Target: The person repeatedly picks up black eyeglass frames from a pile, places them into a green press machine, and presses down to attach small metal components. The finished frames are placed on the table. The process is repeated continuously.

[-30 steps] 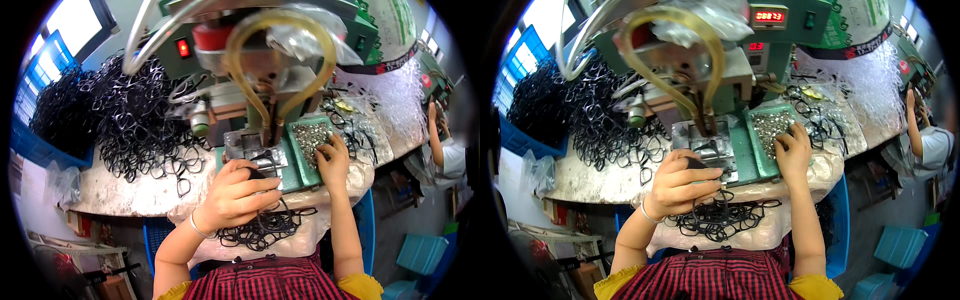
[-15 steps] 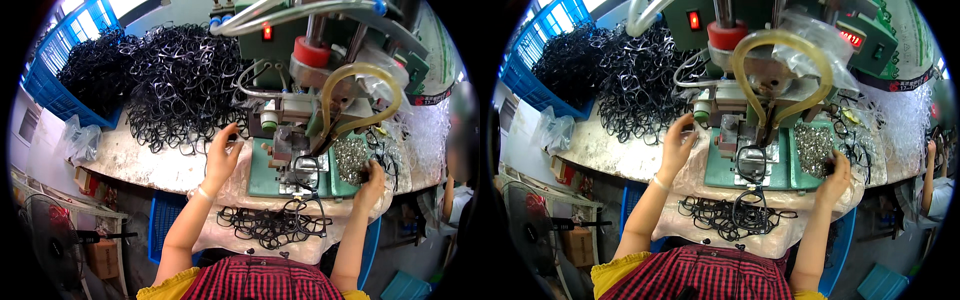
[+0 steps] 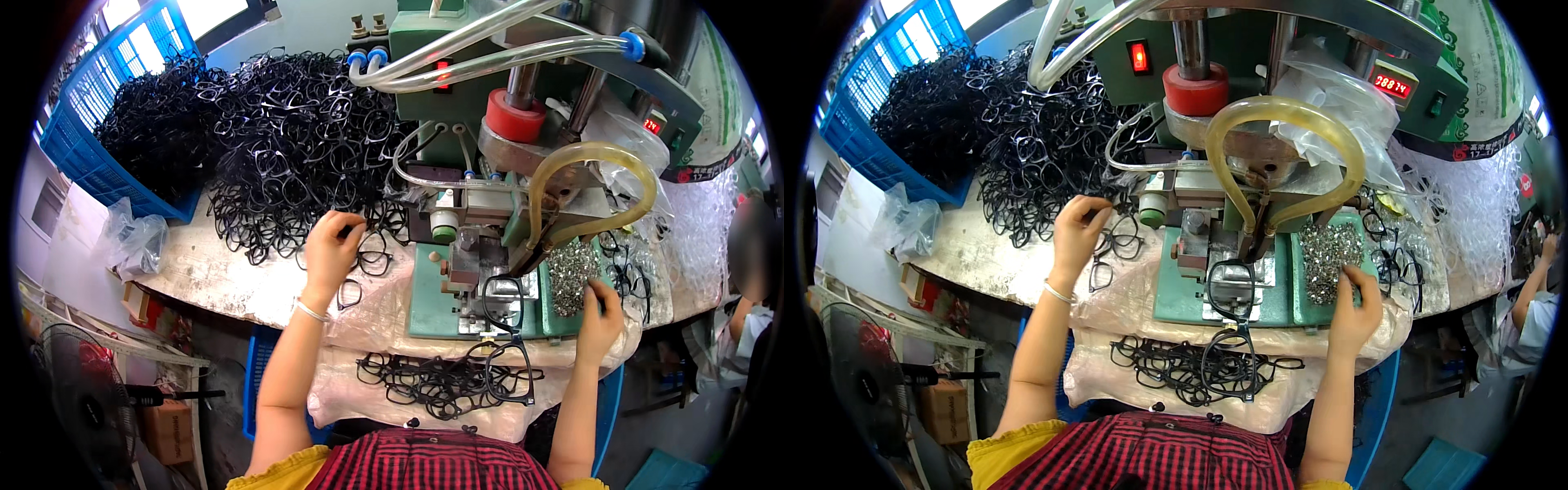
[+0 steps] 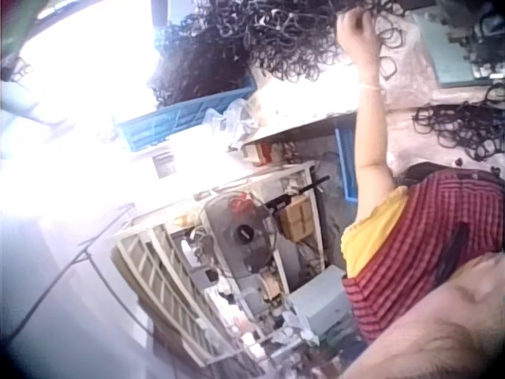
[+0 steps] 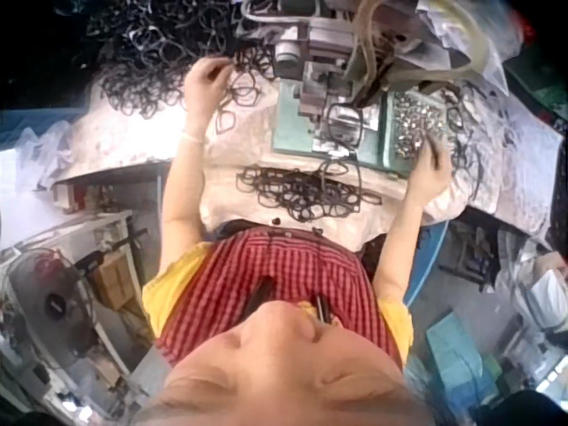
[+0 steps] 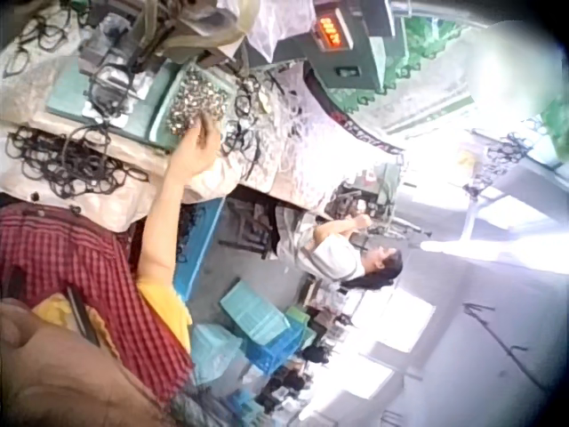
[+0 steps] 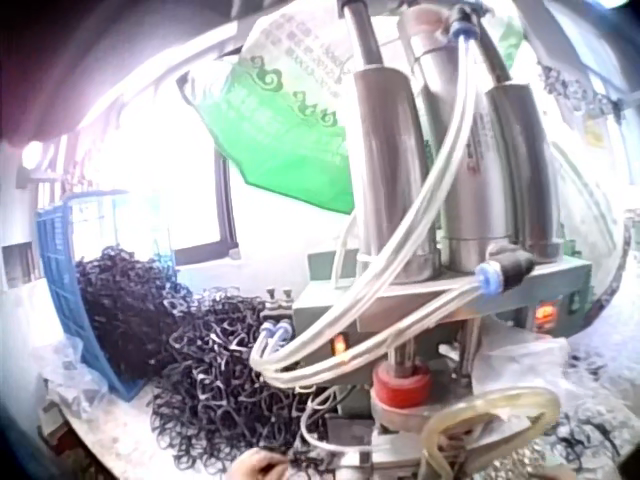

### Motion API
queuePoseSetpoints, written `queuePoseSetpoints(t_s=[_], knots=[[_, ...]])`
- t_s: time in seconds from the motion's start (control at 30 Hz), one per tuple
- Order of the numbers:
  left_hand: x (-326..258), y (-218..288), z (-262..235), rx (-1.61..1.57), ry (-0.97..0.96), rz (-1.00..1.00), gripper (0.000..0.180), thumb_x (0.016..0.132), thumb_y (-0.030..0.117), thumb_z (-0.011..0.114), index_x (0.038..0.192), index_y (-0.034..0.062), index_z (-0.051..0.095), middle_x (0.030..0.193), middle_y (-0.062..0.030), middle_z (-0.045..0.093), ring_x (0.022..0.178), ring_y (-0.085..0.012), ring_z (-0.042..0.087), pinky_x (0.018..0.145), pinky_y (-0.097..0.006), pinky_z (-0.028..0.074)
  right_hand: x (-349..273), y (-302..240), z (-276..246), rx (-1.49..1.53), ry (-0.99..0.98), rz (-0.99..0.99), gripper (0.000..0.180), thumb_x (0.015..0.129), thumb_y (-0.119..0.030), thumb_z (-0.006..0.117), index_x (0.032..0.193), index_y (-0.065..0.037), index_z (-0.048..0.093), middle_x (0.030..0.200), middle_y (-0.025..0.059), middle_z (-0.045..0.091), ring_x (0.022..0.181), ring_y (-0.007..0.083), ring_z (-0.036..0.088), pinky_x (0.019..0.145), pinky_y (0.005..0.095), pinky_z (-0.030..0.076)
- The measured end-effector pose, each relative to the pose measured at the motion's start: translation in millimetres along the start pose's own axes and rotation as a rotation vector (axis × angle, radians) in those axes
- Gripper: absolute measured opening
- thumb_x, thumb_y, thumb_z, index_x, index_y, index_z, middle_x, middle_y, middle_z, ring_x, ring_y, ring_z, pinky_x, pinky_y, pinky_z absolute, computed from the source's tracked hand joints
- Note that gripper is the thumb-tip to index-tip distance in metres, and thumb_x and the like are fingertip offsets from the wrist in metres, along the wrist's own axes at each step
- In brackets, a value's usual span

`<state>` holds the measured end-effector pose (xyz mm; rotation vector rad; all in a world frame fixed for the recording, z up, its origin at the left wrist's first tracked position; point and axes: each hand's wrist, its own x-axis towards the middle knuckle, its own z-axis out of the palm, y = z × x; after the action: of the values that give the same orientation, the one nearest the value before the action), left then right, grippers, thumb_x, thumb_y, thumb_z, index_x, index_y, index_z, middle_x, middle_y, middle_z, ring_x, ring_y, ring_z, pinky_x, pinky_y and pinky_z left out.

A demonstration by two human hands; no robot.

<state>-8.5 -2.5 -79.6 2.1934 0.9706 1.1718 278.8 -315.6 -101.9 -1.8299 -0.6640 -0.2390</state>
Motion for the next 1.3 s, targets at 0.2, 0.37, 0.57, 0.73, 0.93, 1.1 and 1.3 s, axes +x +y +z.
queuePoseSetpoints(t_s=[0.2,0.37,0.57,0.73,0.93,1.1,1.3], knots=[[-36,-23,7,0.086,-0.085,0.013,0.017,0.081,0.002,0.07,0.097,0.0047,0.068,0.09,-0.01,0.062,0.074,-0.027,0.063,0.065,-0.034,0.05,-35,-7,-36,-0.039,-0.031,0.014,0.014,0.081,0.003,0.067,0.095,0.002,0.069,0.095,0.0111,0.068,0.094,0.023,0.062,0.088,0.0332,0.047],[-18,-18,50,0.333,-0.239,-0.014,0.035,0.076,0.011,0.074,0.109,0.0051,0.064,0.114,-0.0133,0.059,0.094,-0.0358,0.061,0.078,-0.043,0.051,-1,-90,9,0.218,-0.201,-0.184,0.014,0.076,0.006,0.069,0.089,0.001,0.071,0.093,0.0101,0.069,0.089,0.0244,0.065,0.084,0.0325,0.048],[-34,-23,39,0.384,-0.17,-0.029,0.025,0.081,0.009,0.069,0.105,0.005,0.064,0.101,-0.0132,0.063,0.089,-0.0344,0.063,0.076,-0.04,0.051,7,-105,58,0.512,-0.264,0.001,0.026,0.081,0.002,0.068,0.105,0.001,0.06,0.091,0.0054,0.067,0.087,0.0143,0.063,0.081,0.0273,0.048],[-36,-16,26,0.236,0.13,0.118,0.021,0.093,0.009,0.061,0.113,0.0071,0.066,0.09,-0.0134,0.068,0.077,-0.031,0.063,0.069,-0.038,0.05,0,-108,57,0.723,-0.33,0.109,0.044,0.083,0.006,0.067,0.123,0.005,0.048,0.096,0.0079,0.064,0.092,0.0115,0.06,0.085,0.0237,0.046],[5,20,20,0.22,0.29,0.165,0.014,0.094,0.006,0.059,0.104,0.0019,0.068,0.096,-0.0116,0.065,0.079,-0.0244,0.064,0.069,-0.033,0.05,-4,-139,53,0.969,-0.371,0.271,0.052,0.083,0.007,0.066,0.13,0.005,0.045,0.113,0.0103,0.062,0.095,0.0119,0.059,0.086,0.0258,0.048],[-34,75,5,-0.576,0.383,0.207,0.016,0.103,0.003,0.046,0.109,-0.0031,0.06,0.101,-0.0131,0.066,0.085,-0.0215,0.067,0.078,-0.033,0.058,-15,-137,30,0.728,-0.438,0.067,0.046,0.082,-0.002,0.067,0.127,0.001,0.055,0.122,0.0145,0.062,0.115,0.0238,0.058,0.1,0.0346,0.044],[-43,158,13,-0.424,-0.342,0.832,0.032,0.073,0.008,0.072,0.105,0.0106,0.074,0.105,-0.0047,0.072,0.081,-0.0218,0.064,0.089,-0.045,0.053,11,-23,16,-0.614,-0.141,-0.202,0.02,0.076,-0.012,0.072,0.095,-0.004,0.071,0.125,0.0268,0.058,0.129,0.0448,0.046,0.104,0.0496,0.04]])
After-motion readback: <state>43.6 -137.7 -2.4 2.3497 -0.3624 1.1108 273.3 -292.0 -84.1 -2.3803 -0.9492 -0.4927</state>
